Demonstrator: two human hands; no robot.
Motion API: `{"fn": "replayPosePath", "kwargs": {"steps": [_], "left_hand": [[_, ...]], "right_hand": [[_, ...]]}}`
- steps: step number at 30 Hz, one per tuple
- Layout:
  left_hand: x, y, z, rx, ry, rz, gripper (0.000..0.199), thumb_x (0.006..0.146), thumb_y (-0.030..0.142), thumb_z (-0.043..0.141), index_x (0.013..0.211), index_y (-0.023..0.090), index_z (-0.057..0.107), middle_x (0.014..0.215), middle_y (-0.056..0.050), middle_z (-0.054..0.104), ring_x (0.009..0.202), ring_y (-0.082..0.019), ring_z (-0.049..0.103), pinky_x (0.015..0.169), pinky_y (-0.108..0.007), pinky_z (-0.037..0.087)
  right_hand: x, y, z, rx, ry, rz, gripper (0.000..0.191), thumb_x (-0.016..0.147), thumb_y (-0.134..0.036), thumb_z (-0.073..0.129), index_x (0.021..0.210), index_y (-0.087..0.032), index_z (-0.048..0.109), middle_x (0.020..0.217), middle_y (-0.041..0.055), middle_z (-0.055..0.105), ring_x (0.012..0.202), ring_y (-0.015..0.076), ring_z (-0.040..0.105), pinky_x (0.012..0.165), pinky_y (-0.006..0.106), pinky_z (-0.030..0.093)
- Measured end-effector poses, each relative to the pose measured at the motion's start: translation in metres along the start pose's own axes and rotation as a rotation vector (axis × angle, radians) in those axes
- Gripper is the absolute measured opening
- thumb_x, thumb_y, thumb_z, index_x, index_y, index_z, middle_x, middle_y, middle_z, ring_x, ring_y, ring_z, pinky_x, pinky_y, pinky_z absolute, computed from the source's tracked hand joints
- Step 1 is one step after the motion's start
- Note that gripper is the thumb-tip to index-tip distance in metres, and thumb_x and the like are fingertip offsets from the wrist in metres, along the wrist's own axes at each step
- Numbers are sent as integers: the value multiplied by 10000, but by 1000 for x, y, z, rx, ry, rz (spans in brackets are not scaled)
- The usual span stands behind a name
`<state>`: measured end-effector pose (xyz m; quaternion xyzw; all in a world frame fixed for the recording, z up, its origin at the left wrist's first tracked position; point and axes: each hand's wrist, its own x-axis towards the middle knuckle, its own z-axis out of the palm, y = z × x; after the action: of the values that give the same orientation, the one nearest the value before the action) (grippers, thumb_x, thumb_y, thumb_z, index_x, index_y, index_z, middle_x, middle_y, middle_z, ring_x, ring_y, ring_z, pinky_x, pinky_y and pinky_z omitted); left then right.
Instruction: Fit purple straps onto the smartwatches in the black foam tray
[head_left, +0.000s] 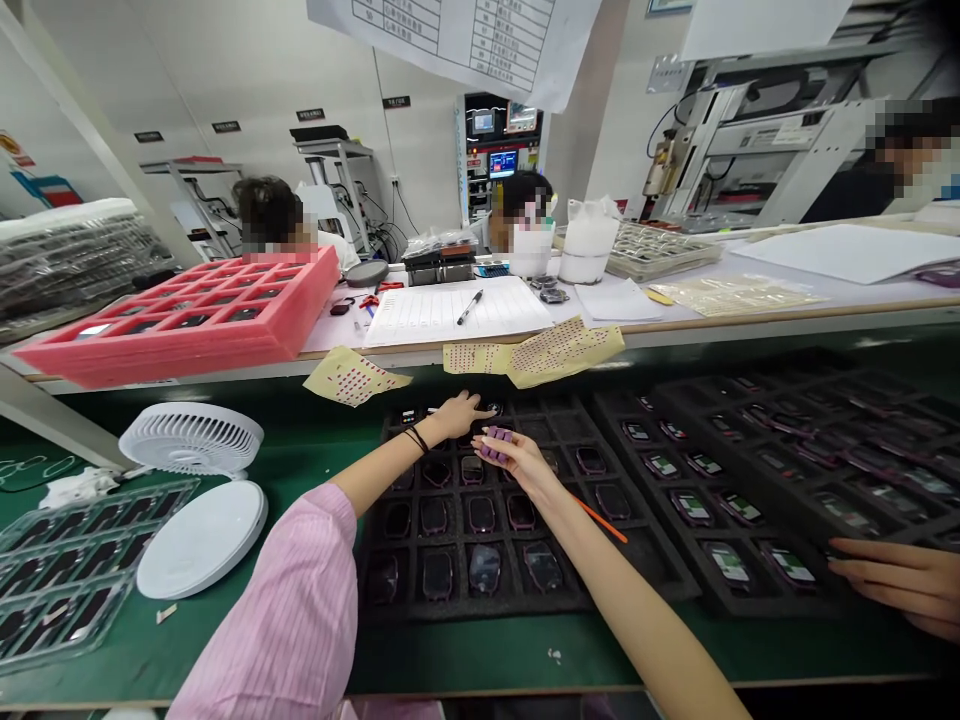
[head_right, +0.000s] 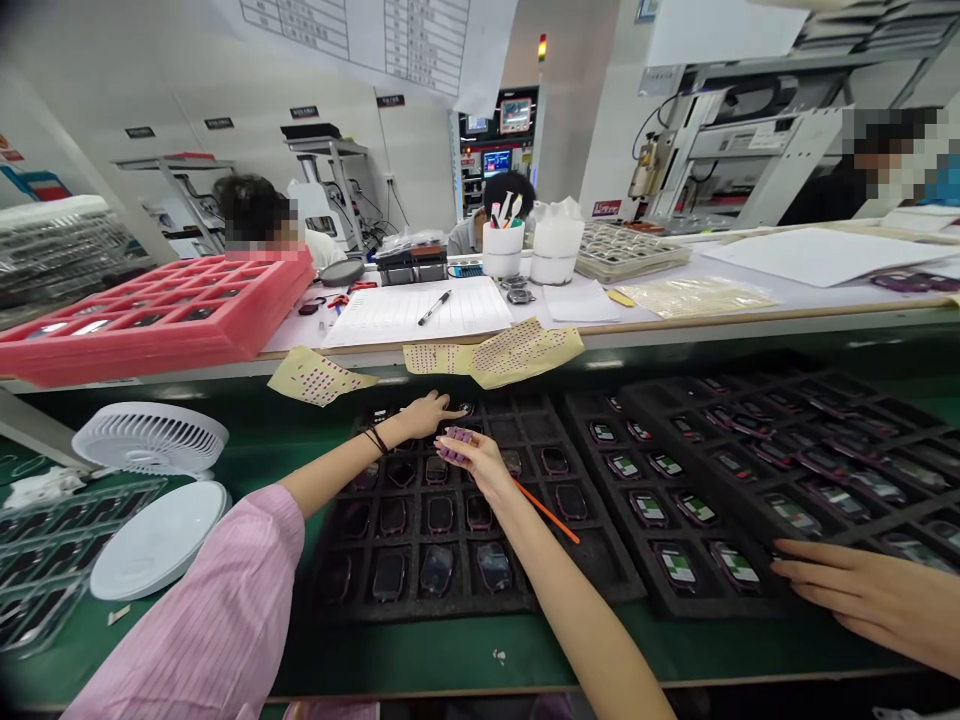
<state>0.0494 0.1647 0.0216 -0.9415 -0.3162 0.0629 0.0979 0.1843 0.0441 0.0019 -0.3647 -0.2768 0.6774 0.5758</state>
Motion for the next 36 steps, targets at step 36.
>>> {"fn": "replayPosePath", "kwargs": {"steps": [36], "left_hand": [[38,1,-11,-569,112,-119,500,863,85,373,1326,177,539,1131,-103,642,1013,-210,579,925,-337,452]], "right_hand": [[5,-29,-14,-2,28,-78,374,499,-230,893,807,-138,701,819,78,755,857,244,720,889,401,551]]}}
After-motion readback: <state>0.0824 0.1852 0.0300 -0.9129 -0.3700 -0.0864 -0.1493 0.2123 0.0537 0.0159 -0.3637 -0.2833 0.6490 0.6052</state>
